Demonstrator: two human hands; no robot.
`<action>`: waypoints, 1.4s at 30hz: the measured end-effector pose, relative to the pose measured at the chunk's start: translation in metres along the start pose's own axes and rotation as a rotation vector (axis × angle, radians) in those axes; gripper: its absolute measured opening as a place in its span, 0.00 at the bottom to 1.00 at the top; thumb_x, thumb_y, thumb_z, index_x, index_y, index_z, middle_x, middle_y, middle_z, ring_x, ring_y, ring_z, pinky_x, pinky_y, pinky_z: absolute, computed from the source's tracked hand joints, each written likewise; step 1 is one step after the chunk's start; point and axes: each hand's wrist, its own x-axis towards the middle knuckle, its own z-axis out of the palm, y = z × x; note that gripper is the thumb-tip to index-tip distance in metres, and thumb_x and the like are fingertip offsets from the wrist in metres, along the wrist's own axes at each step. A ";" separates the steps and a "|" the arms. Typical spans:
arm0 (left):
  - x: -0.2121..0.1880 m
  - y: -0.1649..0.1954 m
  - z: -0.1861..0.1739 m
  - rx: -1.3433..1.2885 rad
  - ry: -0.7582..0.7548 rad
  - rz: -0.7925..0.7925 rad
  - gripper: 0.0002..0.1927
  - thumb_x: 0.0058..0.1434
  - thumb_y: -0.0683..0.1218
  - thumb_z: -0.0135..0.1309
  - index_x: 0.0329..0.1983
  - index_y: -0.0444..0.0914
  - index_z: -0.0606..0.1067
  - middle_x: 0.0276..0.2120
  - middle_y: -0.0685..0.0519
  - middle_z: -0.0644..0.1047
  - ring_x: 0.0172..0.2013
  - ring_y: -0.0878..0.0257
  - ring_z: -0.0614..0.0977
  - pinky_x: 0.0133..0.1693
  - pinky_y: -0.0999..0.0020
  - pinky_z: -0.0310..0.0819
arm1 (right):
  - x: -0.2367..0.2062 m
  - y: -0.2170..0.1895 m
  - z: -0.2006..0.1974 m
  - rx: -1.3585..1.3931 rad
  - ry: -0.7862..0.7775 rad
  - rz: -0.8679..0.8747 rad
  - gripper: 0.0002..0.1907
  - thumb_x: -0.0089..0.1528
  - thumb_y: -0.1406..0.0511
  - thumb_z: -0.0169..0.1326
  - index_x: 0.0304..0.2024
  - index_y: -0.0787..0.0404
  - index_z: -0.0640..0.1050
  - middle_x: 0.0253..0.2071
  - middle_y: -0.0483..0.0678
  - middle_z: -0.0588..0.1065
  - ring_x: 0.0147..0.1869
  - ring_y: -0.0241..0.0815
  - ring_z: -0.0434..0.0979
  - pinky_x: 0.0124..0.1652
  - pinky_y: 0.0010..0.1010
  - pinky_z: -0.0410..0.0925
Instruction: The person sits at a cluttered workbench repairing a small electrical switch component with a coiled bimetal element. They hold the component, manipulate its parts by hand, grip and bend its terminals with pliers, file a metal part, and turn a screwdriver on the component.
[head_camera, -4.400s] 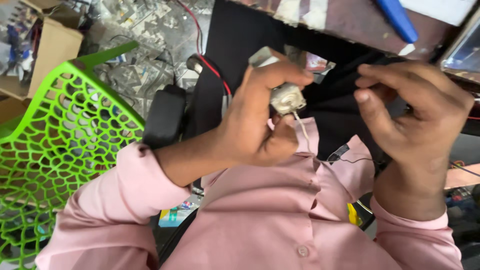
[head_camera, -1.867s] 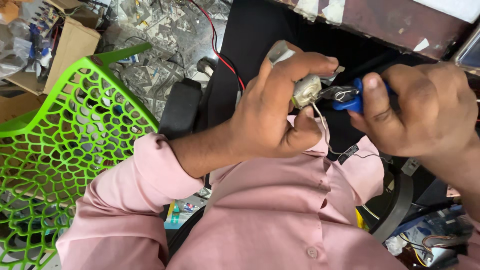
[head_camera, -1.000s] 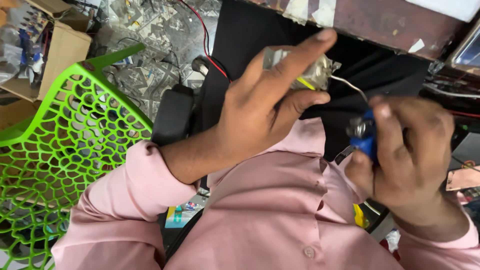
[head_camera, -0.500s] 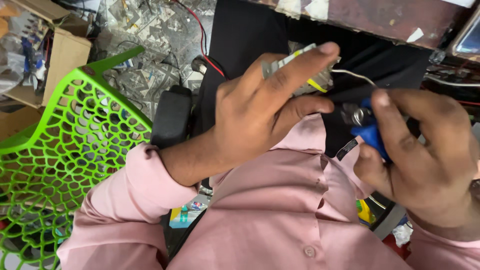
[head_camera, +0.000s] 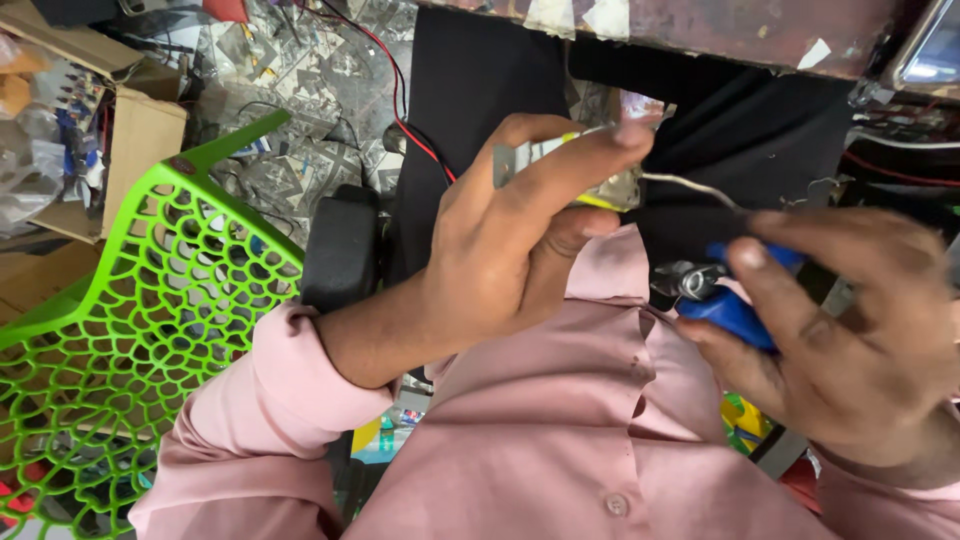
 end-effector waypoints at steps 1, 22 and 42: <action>0.000 -0.001 -0.001 -0.024 -0.004 0.003 0.21 0.81 0.41 0.59 0.69 0.41 0.63 0.62 0.55 0.74 0.53 0.58 0.79 0.50 0.72 0.80 | -0.001 0.003 -0.003 -0.039 -0.006 -0.018 0.31 0.51 0.56 0.72 0.47 0.72 0.78 0.46 0.65 0.73 0.46 0.63 0.78 0.43 0.48 0.71; -0.004 0.002 -0.003 -0.113 -0.013 0.027 0.29 0.72 0.35 0.66 0.69 0.47 0.65 0.53 0.48 0.74 0.47 0.60 0.83 0.44 0.72 0.84 | 0.005 0.013 0.001 -0.111 -0.054 -0.159 0.27 0.53 0.62 0.70 0.49 0.71 0.78 0.43 0.69 0.75 0.38 0.61 0.77 0.32 0.42 0.69; -0.004 -0.004 0.004 0.059 0.075 0.265 0.22 0.72 0.40 0.63 0.63 0.44 0.67 0.52 0.40 0.75 0.52 0.45 0.83 0.52 0.55 0.86 | -0.014 0.002 0.015 -0.196 0.017 -0.199 0.23 0.57 0.62 0.67 0.45 0.76 0.81 0.34 0.60 0.75 0.31 0.54 0.80 0.28 0.36 0.67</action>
